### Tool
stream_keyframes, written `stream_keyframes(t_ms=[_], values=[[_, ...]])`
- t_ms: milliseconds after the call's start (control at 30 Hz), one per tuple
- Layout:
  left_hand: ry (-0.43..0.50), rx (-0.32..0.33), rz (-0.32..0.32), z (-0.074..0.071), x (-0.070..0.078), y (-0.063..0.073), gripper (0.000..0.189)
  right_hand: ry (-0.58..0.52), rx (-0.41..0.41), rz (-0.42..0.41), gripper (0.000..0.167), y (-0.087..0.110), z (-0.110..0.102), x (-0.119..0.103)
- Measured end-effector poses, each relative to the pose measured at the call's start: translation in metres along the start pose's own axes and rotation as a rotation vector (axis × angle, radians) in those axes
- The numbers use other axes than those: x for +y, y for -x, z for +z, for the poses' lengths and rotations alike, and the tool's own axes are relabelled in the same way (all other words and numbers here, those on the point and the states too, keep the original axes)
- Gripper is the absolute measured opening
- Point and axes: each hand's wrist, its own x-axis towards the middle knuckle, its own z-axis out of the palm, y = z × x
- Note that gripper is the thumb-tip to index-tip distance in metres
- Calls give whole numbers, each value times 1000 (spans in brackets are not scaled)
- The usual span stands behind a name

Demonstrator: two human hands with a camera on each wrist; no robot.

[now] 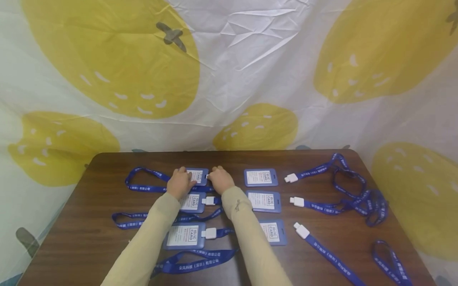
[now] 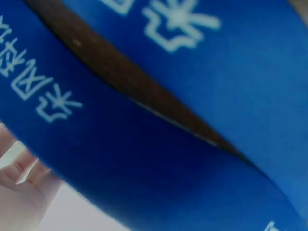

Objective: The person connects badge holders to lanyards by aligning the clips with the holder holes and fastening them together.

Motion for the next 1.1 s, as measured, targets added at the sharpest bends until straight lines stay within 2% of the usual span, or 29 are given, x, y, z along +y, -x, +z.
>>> stream_keyframes(t_ms=[167, 367, 600, 800, 1100], values=[[-6, -7, -5, 0, 0, 0, 39, 17, -4, -19, 22, 0, 0, 0], [-3, -25, -6, -2, 1, 0, 39, 41, 27, -41, 25, 1, 2, 0], [-5, -14, -1, -2, 1, 0, 38, 42, 46, -30, 24, 1, 6, -1], [-11, -43, -12, -3, 3, 0, 40, 67, 43, -26, 26, 0, 8, -1], [-30, -42, 1, -4, 2, 1, 40, 83, 54, -31, 23, 0, 9, -2]])
